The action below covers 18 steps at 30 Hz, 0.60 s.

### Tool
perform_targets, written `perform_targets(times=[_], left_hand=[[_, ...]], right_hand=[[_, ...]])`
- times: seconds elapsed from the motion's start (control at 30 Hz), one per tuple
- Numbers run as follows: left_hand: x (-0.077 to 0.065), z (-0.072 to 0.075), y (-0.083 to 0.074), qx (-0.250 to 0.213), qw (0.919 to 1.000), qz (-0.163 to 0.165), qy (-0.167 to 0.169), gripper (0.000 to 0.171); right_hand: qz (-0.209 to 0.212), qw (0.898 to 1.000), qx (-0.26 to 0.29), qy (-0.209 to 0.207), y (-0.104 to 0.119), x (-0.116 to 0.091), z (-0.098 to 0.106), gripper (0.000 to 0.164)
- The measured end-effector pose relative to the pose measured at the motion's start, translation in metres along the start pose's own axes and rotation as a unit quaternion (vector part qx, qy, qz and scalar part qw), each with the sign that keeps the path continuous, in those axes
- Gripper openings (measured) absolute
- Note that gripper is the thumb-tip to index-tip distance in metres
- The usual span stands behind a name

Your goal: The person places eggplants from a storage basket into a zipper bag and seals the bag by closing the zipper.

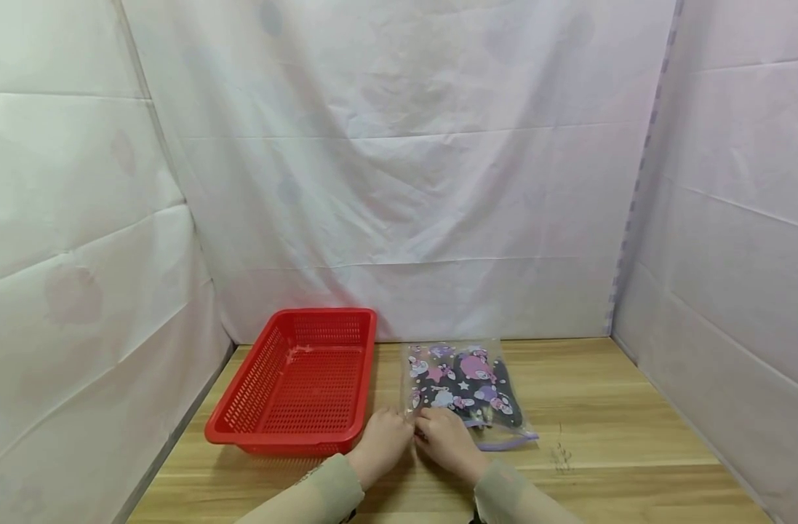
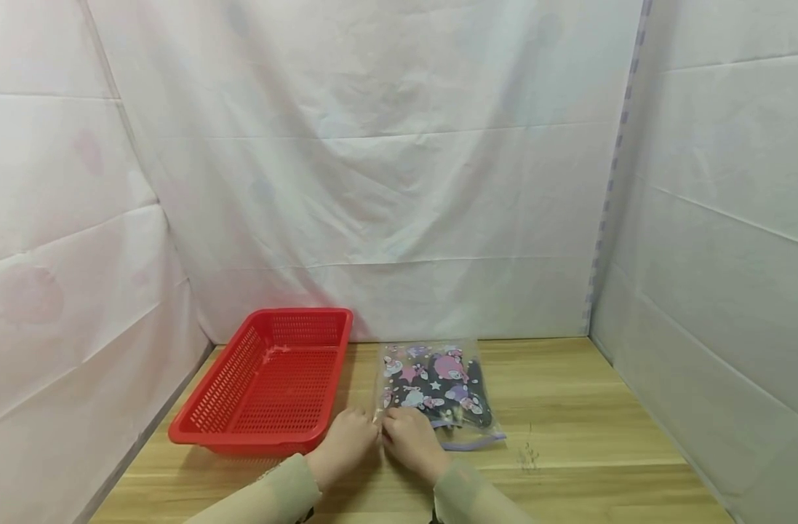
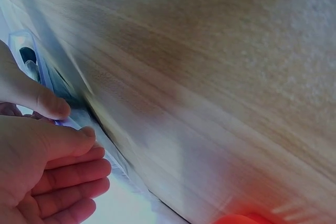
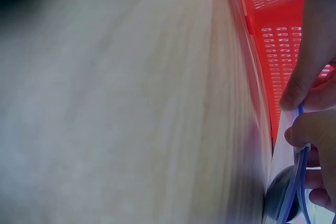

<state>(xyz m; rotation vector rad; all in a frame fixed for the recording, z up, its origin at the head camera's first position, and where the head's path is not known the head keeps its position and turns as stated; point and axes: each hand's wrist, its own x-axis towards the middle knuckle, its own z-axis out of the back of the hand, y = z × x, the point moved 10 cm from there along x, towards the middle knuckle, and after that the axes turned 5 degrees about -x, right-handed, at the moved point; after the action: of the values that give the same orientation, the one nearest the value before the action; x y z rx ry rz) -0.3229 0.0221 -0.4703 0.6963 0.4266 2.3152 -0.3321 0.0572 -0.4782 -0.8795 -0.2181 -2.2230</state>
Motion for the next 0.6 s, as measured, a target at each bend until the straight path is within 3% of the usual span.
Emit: perform_targets(times=[0.23,0.6], left_hand=[[0.0002,0.0011,-0.0016,0.008,0.9997,-0.003,-0.023,0.006],[-0.0004,-0.001,-0.0024,0.012,0.9999,-0.004,-0.001,0.013]], right_hand=[[-0.002,1.0,-0.008,0.006,-0.001,-0.0013,0.0005,0.019],[0.001,1.0,-0.018,0.011,-0.0026,-0.0016,0.0001,0.021]])
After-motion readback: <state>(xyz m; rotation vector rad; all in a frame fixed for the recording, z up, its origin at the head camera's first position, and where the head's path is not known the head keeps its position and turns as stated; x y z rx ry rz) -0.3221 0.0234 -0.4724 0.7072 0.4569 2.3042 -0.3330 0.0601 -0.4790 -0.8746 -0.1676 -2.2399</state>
